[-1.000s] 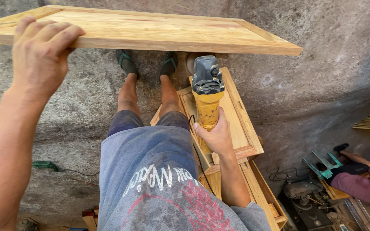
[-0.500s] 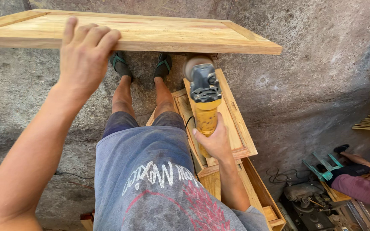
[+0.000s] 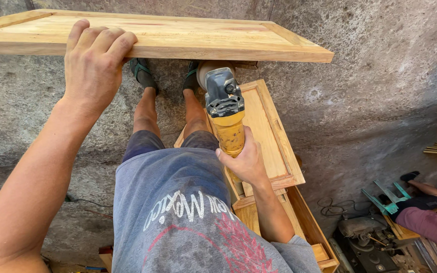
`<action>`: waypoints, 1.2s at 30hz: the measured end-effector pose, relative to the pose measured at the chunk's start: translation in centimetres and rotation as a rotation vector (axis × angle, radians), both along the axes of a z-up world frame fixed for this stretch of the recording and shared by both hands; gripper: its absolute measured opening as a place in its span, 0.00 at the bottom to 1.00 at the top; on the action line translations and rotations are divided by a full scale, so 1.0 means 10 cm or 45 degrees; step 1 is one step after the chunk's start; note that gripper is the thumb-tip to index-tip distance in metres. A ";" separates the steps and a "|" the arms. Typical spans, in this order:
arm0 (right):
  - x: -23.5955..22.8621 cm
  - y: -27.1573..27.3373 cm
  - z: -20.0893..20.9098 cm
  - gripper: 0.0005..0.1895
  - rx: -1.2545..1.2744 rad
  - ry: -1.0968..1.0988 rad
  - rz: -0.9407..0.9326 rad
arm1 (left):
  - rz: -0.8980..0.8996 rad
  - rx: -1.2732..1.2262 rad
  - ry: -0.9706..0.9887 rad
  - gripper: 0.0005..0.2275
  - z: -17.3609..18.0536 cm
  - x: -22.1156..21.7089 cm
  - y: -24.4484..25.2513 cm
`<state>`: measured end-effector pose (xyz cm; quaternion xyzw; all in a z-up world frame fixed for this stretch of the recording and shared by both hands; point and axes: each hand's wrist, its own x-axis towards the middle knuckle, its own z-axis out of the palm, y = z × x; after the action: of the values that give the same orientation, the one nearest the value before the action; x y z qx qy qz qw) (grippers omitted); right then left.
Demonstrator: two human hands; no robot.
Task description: The person uses a handheld angle grinder with a sanding disc to smooth the edges and surfaces of wooden panels. They hold the wood with one hand and guide the tool with the other, flipping the pieces to sand different sides.
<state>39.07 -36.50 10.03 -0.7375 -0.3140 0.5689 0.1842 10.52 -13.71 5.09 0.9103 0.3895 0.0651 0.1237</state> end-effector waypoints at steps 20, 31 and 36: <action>0.20 -0.09 -0.04 0.34 0.000 -0.003 -0.099 | 0.027 -0.071 0.015 0.09 -0.02 -0.05 -0.04; 0.65 -0.33 -0.06 0.32 0.018 -0.083 -0.234 | 0.004 -0.081 0.087 0.11 -0.12 -0.22 -0.07; 0.86 -0.41 -0.08 0.33 0.106 -0.089 -0.312 | 0.003 -0.084 0.125 0.11 -0.15 -0.26 -0.06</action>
<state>47.66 -40.65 9.23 -0.7814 -0.2510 0.5025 0.2716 7.95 -14.35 3.59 0.9075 0.3981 0.0076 0.1341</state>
